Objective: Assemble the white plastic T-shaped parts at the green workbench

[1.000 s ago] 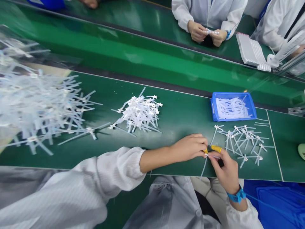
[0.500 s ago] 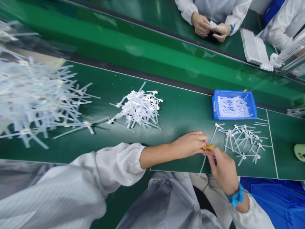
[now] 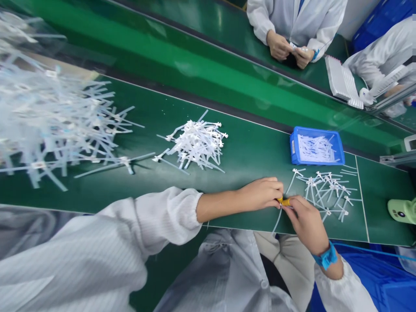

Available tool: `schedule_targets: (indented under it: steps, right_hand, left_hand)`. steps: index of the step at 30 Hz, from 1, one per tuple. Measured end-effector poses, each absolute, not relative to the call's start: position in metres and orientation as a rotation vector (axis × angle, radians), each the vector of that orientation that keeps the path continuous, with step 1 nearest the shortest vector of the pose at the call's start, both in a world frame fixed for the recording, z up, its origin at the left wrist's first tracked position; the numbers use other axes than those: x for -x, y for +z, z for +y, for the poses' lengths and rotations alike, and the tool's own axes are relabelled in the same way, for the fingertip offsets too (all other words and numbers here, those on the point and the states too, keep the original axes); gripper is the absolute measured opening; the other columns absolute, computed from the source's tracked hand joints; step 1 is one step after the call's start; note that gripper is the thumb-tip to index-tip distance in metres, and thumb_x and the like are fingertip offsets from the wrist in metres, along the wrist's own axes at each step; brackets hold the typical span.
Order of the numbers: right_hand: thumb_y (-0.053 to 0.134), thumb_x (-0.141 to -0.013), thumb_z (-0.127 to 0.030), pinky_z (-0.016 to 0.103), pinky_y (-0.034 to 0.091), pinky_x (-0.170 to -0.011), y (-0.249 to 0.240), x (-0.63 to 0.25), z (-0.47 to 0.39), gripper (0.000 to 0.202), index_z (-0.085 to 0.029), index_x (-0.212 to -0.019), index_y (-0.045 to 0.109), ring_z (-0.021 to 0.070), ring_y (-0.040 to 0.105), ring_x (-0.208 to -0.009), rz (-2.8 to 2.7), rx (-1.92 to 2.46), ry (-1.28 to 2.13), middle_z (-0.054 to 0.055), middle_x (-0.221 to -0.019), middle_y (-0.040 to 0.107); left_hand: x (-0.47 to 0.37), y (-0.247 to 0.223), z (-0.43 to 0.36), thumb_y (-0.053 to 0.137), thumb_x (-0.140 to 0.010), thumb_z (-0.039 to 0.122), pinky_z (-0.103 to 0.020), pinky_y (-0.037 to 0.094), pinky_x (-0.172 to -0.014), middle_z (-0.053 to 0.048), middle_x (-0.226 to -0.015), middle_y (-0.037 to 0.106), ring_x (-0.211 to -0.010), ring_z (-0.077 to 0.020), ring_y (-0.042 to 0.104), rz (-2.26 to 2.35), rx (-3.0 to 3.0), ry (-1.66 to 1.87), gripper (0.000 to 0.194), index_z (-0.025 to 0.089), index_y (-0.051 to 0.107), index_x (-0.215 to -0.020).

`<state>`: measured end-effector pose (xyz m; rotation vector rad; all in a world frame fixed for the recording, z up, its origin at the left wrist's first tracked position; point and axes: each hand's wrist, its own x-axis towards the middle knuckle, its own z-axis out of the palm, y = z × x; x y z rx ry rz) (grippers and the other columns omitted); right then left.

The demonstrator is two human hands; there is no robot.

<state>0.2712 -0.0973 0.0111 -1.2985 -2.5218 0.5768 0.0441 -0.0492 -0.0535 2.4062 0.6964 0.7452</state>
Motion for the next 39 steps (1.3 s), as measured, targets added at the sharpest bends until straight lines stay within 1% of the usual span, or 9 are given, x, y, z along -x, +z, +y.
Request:
schedule_targets:
  steps: [4,7,12,15,18,24,29,35,39]
  right_hand:
    - [0.052,-0.113,-0.019,0.032,0.055,-0.077,0.005,-0.273,-0.099,0.023,-0.023,-0.095,0.066,0.0239,0.074,-0.088,-2.543,1.309,0.576,0.008,-0.102,0.075]
    - [0.054,-0.111,-0.017,0.031,0.054,-0.073,0.002,-0.271,-0.098,0.025,-0.023,-0.089,0.064,0.0227,0.073,-0.083,-2.535,1.311,0.622,0.007,-0.095,0.073]
    - [0.061,-0.106,-0.016,0.032,0.057,-0.077,0.004,-0.270,-0.101,0.017,-0.023,-0.091,0.065,0.0228,0.072,-0.087,-2.372,1.302,0.725,0.006,-0.098,0.073]
    - [0.061,-0.106,-0.020,0.034,0.058,-0.083,0.000,-0.274,-0.114,0.010,-0.024,-0.104,0.070,0.0235,0.072,-0.093,-2.145,1.369,0.767,0.007,-0.103,0.074]
    - [0.061,-0.108,-0.029,0.036,0.058,-0.084,-0.008,-0.279,-0.129,0.014,-0.024,-0.117,0.071,0.0235,0.073,-0.094,-1.751,1.515,0.779,0.007,-0.104,0.075]
    - [0.072,-0.102,-0.048,0.031,0.057,-0.069,-0.024,-0.260,-0.134,0.026,-0.022,-0.105,0.070,0.0182,0.069,-0.071,-1.138,1.462,1.061,0.003,-0.085,0.076]
    - [0.075,-0.101,-0.049,0.030,0.059,-0.073,-0.035,-0.229,-0.125,0.028,-0.023,-0.110,0.070,0.0174,0.070,-0.075,-0.943,1.213,1.317,0.002,-0.088,0.077]
    - [0.076,-0.100,-0.049,0.030,0.060,-0.072,-0.035,-0.219,-0.119,0.026,-0.023,-0.100,0.076,0.0173,0.070,-0.073,-0.985,1.195,1.304,0.001,-0.082,0.074]
    - [0.077,-0.098,-0.050,0.031,0.063,-0.072,-0.031,-0.219,-0.119,0.027,-0.024,-0.101,0.078,0.0181,0.072,-0.073,-0.978,1.224,1.299,0.002,-0.086,0.076]
  left_hand:
    - [-0.044,-0.055,-0.049,0.080,-0.099,0.034,-0.031,0.048,-0.088,-0.007,-0.104,0.072,-0.094,-0.0217,0.061,0.679,-2.377,0.747,0.020,0.017,0.073,-0.092]
    - [-0.044,-0.053,-0.051,0.083,-0.097,0.032,-0.031,0.048,-0.087,-0.005,-0.103,0.072,-0.093,-0.0211,0.061,0.691,-2.331,0.760,0.018,0.019,0.072,-0.093]
    - [-0.040,-0.052,-0.051,0.078,-0.101,0.027,-0.030,0.048,-0.090,-0.005,-0.108,0.073,-0.099,-0.0211,0.063,0.673,-2.342,0.774,0.011,0.020,0.070,-0.100]
    - [-0.040,-0.049,-0.053,0.074,-0.101,0.023,-0.031,0.048,-0.092,-0.005,-0.108,0.071,-0.100,-0.0213,0.063,0.686,-2.362,0.735,0.006,0.020,0.069,-0.100]
    - [-0.042,-0.043,-0.055,0.071,-0.101,0.025,-0.031,0.048,-0.092,-0.005,-0.102,0.070,-0.097,-0.0215,0.063,0.728,-2.311,0.727,0.008,0.020,0.068,-0.096]
    - [-0.044,-0.026,-0.057,0.071,-0.099,0.030,-0.027,0.048,-0.077,-0.002,-0.092,0.067,-0.084,-0.0171,0.062,0.839,-1.915,0.800,0.014,0.019,0.068,-0.091]
    - [-0.042,-0.022,-0.054,0.072,-0.100,0.033,-0.026,0.047,-0.074,-0.003,-0.090,0.068,-0.080,-0.0158,0.061,0.856,-1.734,0.819,0.019,0.018,0.071,-0.089]
    - [-0.038,-0.028,-0.053,0.077,-0.099,0.039,-0.027,0.049,-0.077,-0.005,-0.099,0.070,-0.083,-0.0170,0.063,0.867,-1.748,0.824,0.021,0.019,0.072,-0.094]
    - [-0.038,-0.030,-0.057,0.077,-0.099,0.040,-0.026,0.047,-0.071,-0.003,-0.093,0.069,-0.077,-0.0153,0.060,0.952,-1.753,0.845,0.024,0.019,0.069,-0.092]
